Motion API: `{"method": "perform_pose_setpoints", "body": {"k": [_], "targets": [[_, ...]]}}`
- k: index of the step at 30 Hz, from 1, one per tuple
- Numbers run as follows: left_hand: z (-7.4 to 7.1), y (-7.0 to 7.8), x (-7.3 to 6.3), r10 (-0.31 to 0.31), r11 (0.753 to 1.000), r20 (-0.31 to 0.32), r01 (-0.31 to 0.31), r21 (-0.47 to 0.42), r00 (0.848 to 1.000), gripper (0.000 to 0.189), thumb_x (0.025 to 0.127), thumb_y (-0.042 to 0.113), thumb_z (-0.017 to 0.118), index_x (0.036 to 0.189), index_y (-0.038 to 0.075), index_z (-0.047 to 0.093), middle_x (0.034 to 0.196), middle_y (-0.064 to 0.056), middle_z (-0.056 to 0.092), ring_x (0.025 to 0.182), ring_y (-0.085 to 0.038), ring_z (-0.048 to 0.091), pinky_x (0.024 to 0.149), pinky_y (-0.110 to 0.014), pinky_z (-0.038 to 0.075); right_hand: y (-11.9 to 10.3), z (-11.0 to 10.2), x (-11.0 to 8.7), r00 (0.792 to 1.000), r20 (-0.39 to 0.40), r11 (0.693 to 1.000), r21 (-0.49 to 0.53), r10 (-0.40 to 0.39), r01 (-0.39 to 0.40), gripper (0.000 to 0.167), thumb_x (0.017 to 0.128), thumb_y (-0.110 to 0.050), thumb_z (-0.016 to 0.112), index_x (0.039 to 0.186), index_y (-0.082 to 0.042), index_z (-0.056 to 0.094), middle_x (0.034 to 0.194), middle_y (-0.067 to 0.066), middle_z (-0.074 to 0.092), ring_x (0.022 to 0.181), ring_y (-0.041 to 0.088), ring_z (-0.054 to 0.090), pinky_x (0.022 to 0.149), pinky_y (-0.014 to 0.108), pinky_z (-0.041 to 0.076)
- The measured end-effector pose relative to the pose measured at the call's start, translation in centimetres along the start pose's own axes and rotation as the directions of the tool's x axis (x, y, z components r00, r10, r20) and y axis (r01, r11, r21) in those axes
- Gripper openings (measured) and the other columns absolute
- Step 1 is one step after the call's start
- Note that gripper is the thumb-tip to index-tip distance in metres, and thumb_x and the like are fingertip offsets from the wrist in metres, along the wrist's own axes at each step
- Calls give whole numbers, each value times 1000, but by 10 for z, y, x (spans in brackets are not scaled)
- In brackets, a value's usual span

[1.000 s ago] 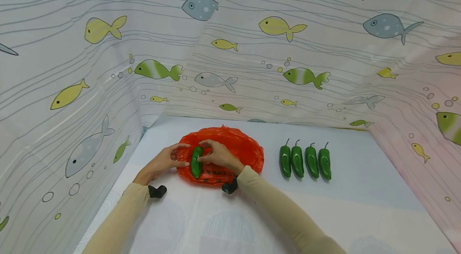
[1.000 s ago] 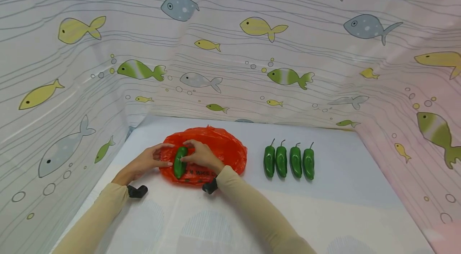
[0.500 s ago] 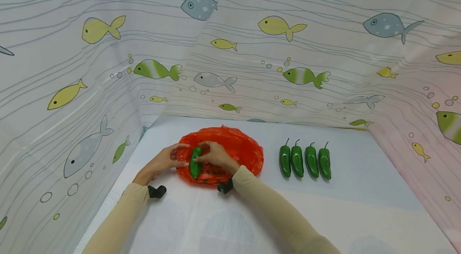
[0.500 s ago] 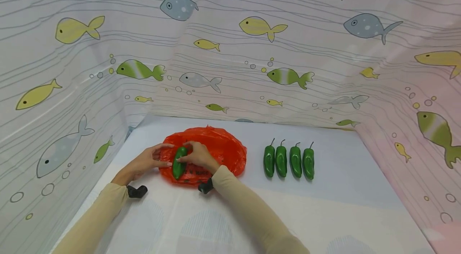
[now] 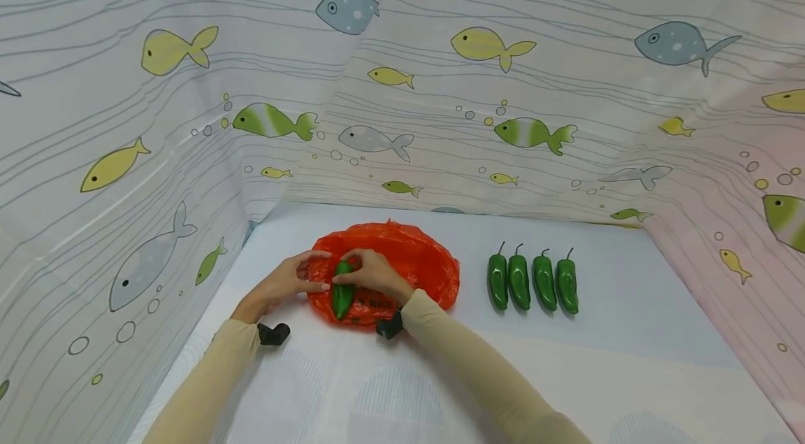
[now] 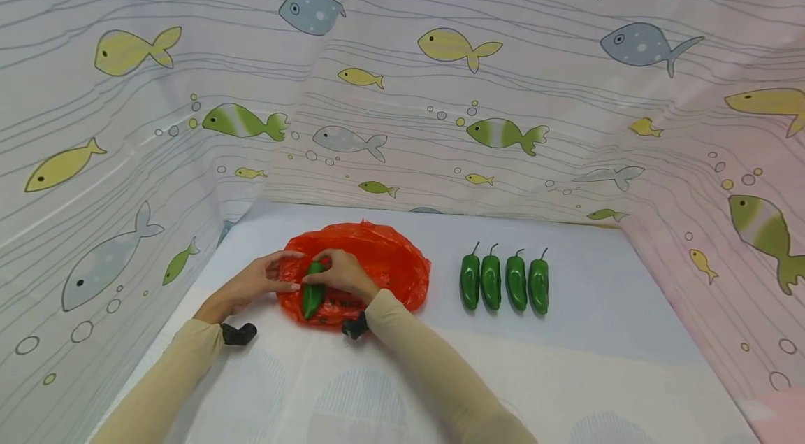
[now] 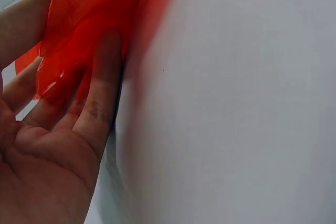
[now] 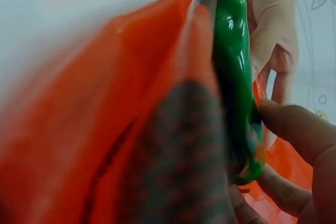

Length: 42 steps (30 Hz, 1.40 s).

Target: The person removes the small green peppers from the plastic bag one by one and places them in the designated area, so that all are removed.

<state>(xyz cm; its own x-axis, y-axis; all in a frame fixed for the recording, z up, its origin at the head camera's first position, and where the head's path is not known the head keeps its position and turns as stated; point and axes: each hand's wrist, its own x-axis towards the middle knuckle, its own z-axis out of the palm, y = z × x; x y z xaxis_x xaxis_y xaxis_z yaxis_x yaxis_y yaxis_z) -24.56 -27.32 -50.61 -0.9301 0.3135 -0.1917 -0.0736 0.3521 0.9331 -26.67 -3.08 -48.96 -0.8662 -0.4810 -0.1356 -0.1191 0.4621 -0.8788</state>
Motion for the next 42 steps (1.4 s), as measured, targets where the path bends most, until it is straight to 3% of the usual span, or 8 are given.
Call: {"method": "perform_pose_setpoints", "body": {"k": [9, 22, 29, 35, 42], "targets": [[1, 2, 1, 7, 1000, 2, -7, -8, 1000, 73, 85, 17, 86, 149, 14, 51, 145, -17, 54, 125, -32, 57, 92, -32, 55, -3, -3, 0, 1000, 10, 1000, -5, 10, -10, 48, 88, -25, 85, 130, -9, 68, 106, 1, 66, 83, 16, 62, 70, 28, 58], [3, 4, -3, 5, 1000, 4, -5, -9, 1000, 73, 85, 16, 86, 149, 15, 51, 143, -18, 55, 123, -32, 58, 90, -33, 56, -4, -12, -5, 1000, -6, 998, 51, -31, 31, 47, 89, -24, 83, 132, -13, 67, 120, 0, 63, 97, 19, 60, 76, 33, 60], [3, 5, -2, 2, 1000, 1, -2, 7, 1000, 73, 85, 18, 86, 149, 15, 51, 143, -18, 56, 123, -33, 58, 90, -35, 57, -9, -22, -14, 999, 0, 999, 30, -33, 33, 50, 88, -28, 83, 135, -18, 68, 114, -3, 64, 104, 20, 58, 81, 39, 60], [2, 4, -2, -1, 1000, 6, 1, 10, 1000, 73, 86, 17, 86, 149, 15, 50, 145, -18, 54, 127, -34, 56, 94, -36, 55, -10, -30, -21, 997, 58, 994, 97, -50, 44, 50, 91, -28, 82, 138, -20, 66, 118, 1, 66, 101, 19, 61, 85, 43, 59], [1, 1, -3, 1, 1000, 1, -1, 30, 1000, 73, 87, 17, 85, 150, 15, 49, 145, -18, 54, 128, -34, 56, 98, -38, 54, -10, -39, -28, 986, 141, 984, 163, -92, 68, 49, 92, -23, 80, 138, -19, 66, 119, 6, 68, 86, 21, 69, 86, 51, 58]]}}
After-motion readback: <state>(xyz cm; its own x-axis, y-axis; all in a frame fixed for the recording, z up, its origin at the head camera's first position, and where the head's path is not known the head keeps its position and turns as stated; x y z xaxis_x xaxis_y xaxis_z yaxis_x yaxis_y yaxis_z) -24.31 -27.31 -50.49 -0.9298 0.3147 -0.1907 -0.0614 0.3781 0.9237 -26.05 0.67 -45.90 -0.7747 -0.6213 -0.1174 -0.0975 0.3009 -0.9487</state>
